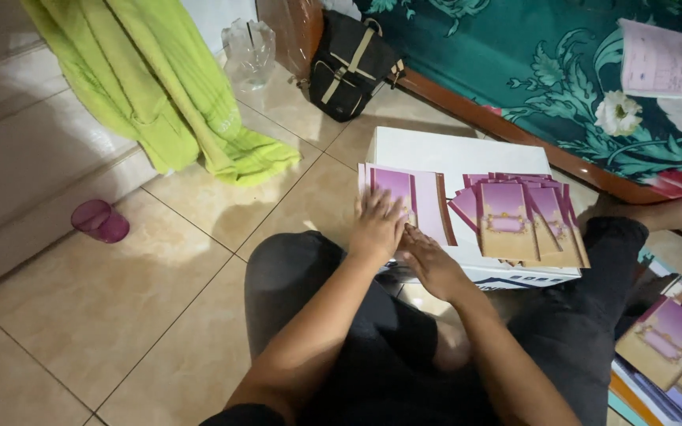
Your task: Folding paper cards and organizing them into a white cardboard box while sitting on the floor.
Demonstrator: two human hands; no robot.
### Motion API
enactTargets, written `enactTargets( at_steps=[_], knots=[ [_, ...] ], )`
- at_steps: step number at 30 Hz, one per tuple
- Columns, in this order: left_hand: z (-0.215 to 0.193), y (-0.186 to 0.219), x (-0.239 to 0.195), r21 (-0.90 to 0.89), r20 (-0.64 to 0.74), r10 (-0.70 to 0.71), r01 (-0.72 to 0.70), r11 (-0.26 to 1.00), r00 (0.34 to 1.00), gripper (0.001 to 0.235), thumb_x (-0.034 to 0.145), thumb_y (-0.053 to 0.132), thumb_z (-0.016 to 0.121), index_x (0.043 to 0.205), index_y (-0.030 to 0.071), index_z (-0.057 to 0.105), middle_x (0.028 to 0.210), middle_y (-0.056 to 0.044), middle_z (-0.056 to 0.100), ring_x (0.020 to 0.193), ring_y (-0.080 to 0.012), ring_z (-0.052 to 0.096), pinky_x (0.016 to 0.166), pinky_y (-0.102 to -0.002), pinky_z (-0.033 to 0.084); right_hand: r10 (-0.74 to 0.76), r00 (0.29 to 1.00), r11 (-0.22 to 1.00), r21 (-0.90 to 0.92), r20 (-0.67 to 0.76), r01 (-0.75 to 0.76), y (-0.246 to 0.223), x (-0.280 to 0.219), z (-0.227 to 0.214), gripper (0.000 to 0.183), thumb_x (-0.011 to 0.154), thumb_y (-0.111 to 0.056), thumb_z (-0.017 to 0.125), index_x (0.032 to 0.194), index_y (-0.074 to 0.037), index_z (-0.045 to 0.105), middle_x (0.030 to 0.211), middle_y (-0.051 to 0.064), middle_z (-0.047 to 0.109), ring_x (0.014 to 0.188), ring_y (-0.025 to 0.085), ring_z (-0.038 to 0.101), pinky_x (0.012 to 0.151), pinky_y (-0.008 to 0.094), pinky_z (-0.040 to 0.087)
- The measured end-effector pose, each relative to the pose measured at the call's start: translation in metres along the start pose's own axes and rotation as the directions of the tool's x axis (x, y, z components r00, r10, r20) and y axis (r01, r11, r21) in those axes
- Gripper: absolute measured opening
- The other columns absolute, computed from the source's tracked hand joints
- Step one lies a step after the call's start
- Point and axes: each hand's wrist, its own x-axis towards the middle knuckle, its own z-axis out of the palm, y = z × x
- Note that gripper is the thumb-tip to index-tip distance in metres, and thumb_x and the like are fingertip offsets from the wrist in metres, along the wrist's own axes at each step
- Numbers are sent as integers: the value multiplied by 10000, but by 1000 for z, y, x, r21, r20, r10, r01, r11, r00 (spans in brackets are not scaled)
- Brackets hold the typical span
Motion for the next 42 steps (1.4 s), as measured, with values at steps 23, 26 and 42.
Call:
enactTargets(
  at_steps=[23,26,42],
  knots=[
    [-44,27,-5,25,485,-60,54,998,873,602,973,299,502,1536,101,421,1602,-178,414,1535,-343,267,1251,-594,18,-18,986,998,57,-168,28,13,-66,-17,573,1091,-400,340,1502,-22,466,1499,219,522,1456,352,420,1237,451,293],
    [-59,28,-22,-37,534,138,-140,989,834,869,813,514,727,1513,83,447,1534,-180,493,1454,-336,400,1195,-587,169,116,981,992,60,-153,-108,15,-72,-29,627,1083,-491,287,1448,-40,524,1445,205,575,1440,320,455,1263,435,252],
    [-15,60,15,-171,278,109,-62,983,954,471,849,251,732,1284,81,675,1195,-115,717,1167,-339,663,976,-523,512,687,601,715,531,-409,-455,227,-73,-7,543,883,-496,749,1312,-168,705,1095,156,753,1089,389,688,900,525,534]
  ],
)
